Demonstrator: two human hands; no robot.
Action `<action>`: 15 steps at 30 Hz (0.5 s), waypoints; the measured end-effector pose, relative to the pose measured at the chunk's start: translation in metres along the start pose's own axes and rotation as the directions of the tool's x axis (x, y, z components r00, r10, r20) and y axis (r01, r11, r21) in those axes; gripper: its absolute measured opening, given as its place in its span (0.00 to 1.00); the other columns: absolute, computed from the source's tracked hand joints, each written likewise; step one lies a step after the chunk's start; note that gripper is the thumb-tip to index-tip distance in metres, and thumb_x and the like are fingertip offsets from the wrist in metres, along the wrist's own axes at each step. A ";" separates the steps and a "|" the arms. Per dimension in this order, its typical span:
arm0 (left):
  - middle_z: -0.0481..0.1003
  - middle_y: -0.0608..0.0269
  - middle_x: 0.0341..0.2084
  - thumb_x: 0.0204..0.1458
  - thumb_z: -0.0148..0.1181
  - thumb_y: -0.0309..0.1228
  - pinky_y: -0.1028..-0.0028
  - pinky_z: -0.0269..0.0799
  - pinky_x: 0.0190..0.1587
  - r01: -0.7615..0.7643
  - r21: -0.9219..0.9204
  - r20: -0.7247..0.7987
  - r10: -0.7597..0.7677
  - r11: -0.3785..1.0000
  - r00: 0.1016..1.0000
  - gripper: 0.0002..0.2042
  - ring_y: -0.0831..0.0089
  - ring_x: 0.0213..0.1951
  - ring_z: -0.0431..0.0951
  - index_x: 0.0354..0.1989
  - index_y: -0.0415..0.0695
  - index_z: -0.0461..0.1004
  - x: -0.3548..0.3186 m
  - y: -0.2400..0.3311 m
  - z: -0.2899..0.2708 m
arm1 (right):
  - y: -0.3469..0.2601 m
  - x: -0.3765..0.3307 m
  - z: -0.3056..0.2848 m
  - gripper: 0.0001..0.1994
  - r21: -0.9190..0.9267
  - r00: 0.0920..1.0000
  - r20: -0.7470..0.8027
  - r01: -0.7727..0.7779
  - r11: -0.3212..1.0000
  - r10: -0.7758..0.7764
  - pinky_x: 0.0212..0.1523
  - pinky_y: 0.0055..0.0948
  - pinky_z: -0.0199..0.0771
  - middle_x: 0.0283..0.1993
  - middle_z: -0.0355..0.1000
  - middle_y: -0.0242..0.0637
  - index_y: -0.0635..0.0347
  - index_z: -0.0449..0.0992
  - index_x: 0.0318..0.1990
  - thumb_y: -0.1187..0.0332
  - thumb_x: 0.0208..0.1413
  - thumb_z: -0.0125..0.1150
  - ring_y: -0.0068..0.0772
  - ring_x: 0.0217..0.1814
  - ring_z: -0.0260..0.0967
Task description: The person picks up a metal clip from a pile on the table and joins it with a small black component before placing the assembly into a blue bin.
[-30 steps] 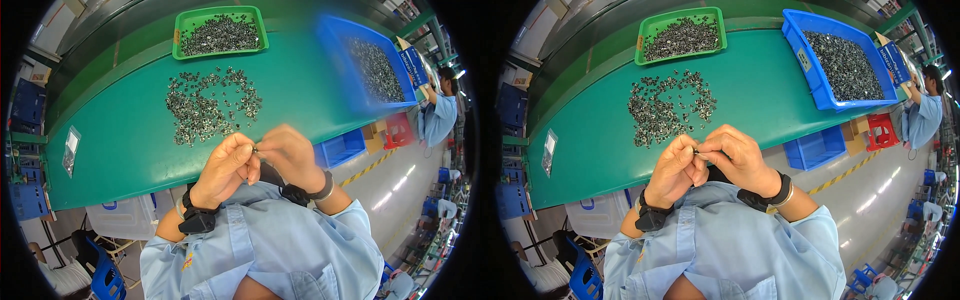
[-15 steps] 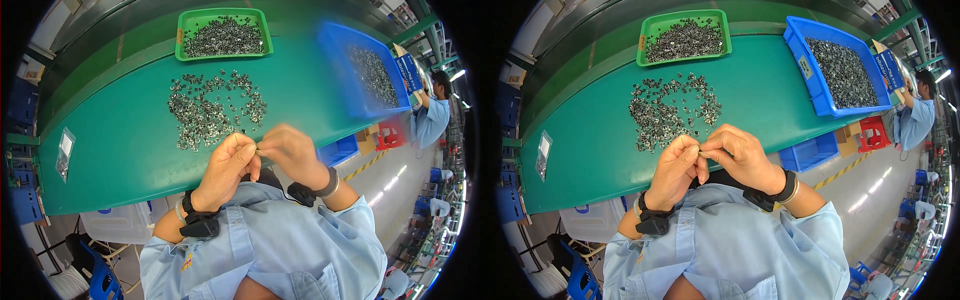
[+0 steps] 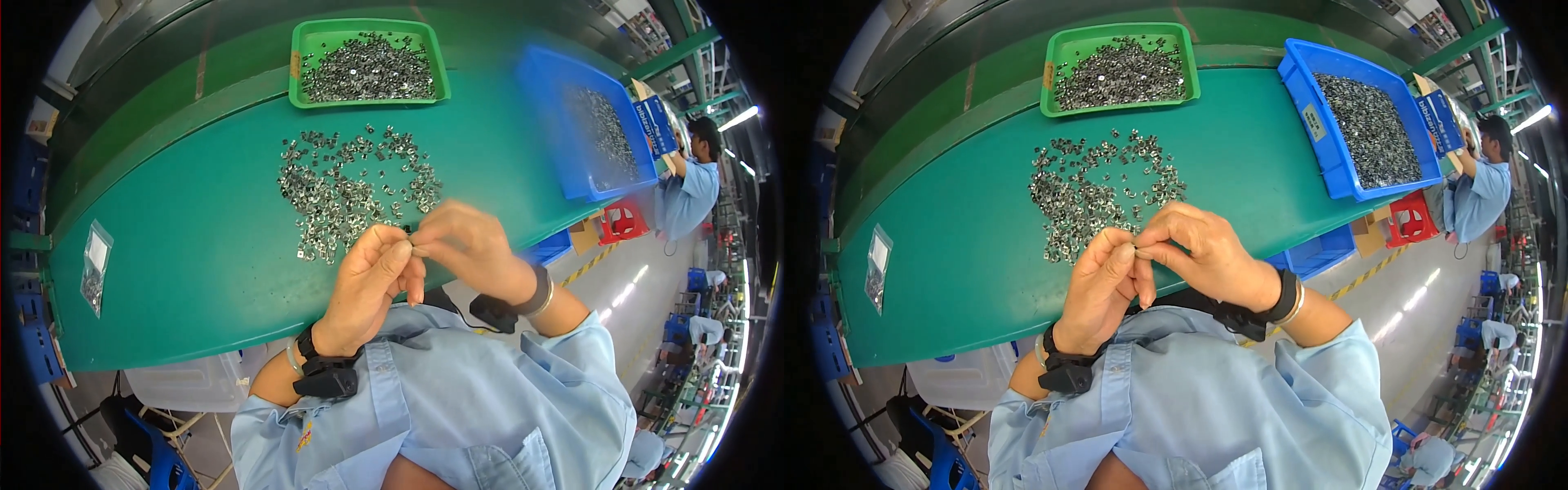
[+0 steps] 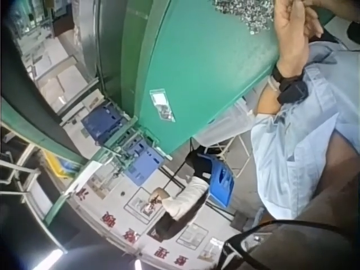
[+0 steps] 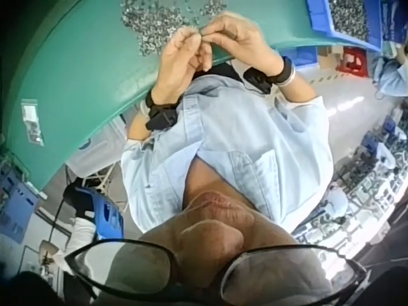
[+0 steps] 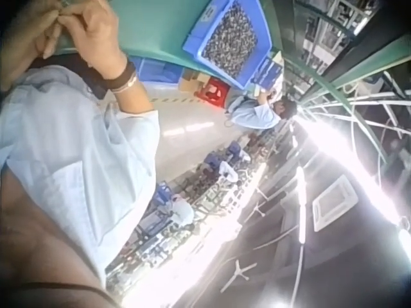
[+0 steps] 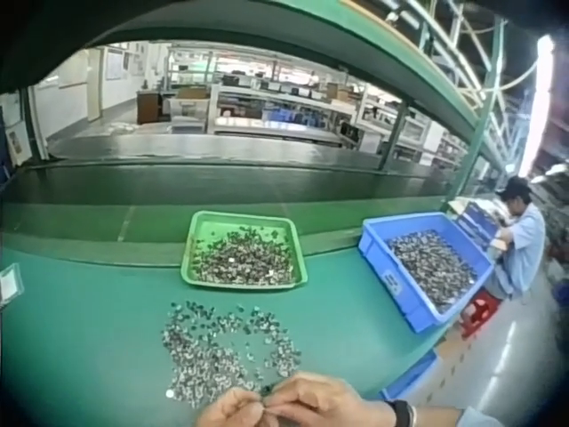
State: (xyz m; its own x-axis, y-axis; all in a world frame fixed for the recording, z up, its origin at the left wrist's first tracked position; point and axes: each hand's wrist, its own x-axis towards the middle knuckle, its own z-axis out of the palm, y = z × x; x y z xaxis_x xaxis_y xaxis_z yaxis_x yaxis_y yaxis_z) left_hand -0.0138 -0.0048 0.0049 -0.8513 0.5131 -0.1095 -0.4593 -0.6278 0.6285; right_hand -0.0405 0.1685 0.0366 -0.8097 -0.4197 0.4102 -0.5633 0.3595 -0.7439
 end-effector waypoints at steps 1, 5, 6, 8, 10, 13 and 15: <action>0.71 0.59 0.29 0.62 0.44 0.33 0.75 0.68 0.25 0.000 -0.012 -0.039 0.000 1.000 0.999 0.10 0.73 0.24 0.72 0.46 0.42 0.62 0.000 0.000 0.002 | 0.003 0.006 -0.004 0.07 -0.003 0.999 0.035 0.031 1.000 -0.031 0.33 0.27 0.71 0.31 0.72 0.36 0.61 0.74 0.32 0.77 0.45 0.65 0.32 0.33 0.71; 0.72 0.59 0.33 0.61 0.45 0.32 0.75 0.69 0.28 -0.023 -0.059 -0.007 0.022 0.998 1.000 0.11 0.74 0.26 0.73 0.50 0.42 0.60 0.003 0.002 -0.003 | 0.021 0.070 -0.034 0.06 -0.083 0.993 0.031 -0.108 0.991 0.111 0.37 0.24 0.71 0.34 0.73 0.36 0.61 0.74 0.35 0.74 0.49 0.62 0.27 0.35 0.71; 0.72 0.59 0.33 0.61 0.45 0.32 0.75 0.69 0.28 -0.020 -0.060 0.005 0.020 0.998 1.000 0.11 0.74 0.26 0.73 0.50 0.42 0.60 0.003 0.002 -0.003 | 0.026 0.088 -0.040 0.06 -0.035 0.983 -0.004 -0.184 0.982 0.184 0.38 0.23 0.71 0.35 0.73 0.36 0.61 0.74 0.37 0.73 0.51 0.61 0.26 0.36 0.71; 0.72 0.59 0.33 0.61 0.45 0.31 0.75 0.69 0.29 -0.016 -0.052 0.024 0.017 0.999 1.000 0.12 0.74 0.26 0.73 0.50 0.42 0.60 0.003 0.001 -0.004 | 0.034 0.118 -0.053 0.06 -0.131 0.993 -0.039 -0.120 0.984 0.116 0.40 0.24 0.71 0.36 0.72 0.36 0.60 0.75 0.38 0.73 0.52 0.60 0.28 0.38 0.70; 0.72 0.58 0.33 0.61 0.45 0.31 0.75 0.69 0.29 -0.017 -0.049 0.028 0.019 0.999 0.999 0.12 0.74 0.26 0.73 0.50 0.41 0.60 0.002 0.001 -0.007 | 0.040 0.124 -0.055 0.07 -0.216 0.998 -0.055 -0.054 0.975 0.043 0.42 0.25 0.70 0.37 0.72 0.36 0.59 0.75 0.39 0.73 0.52 0.58 0.29 0.40 0.70; 0.72 0.58 0.33 0.61 0.44 0.30 0.75 0.69 0.29 -0.011 -0.031 0.058 0.013 0.999 0.998 0.11 0.74 0.26 0.73 0.51 0.41 0.60 0.001 -0.001 -0.010 | 0.057 0.106 -0.055 0.08 -0.388 0.945 0.223 0.309 0.868 -0.237 0.45 0.29 0.69 0.39 0.70 0.36 0.57 0.75 0.40 0.75 0.52 0.55 0.34 0.44 0.69; 0.72 0.58 0.33 0.61 0.44 0.30 0.75 0.69 0.30 -0.004 -0.028 0.052 0.006 1.000 0.999 0.11 0.75 0.26 0.73 0.51 0.41 0.60 0.000 -0.001 -0.011 | 0.055 0.081 -0.046 0.09 -0.439 0.921 0.359 0.310 0.844 -0.152 0.46 0.31 0.68 0.41 0.70 0.37 0.56 0.75 0.40 0.76 0.51 0.54 0.36 0.45 0.68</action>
State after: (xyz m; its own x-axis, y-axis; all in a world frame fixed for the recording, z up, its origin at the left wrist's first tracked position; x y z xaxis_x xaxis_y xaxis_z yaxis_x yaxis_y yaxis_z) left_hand -0.0161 -0.0101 -0.0045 -0.8397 0.5391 -0.0659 -0.4624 -0.6460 0.6073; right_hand -0.1452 0.1926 0.0532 -0.6013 -0.7400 0.3015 -0.7982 0.5389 -0.2693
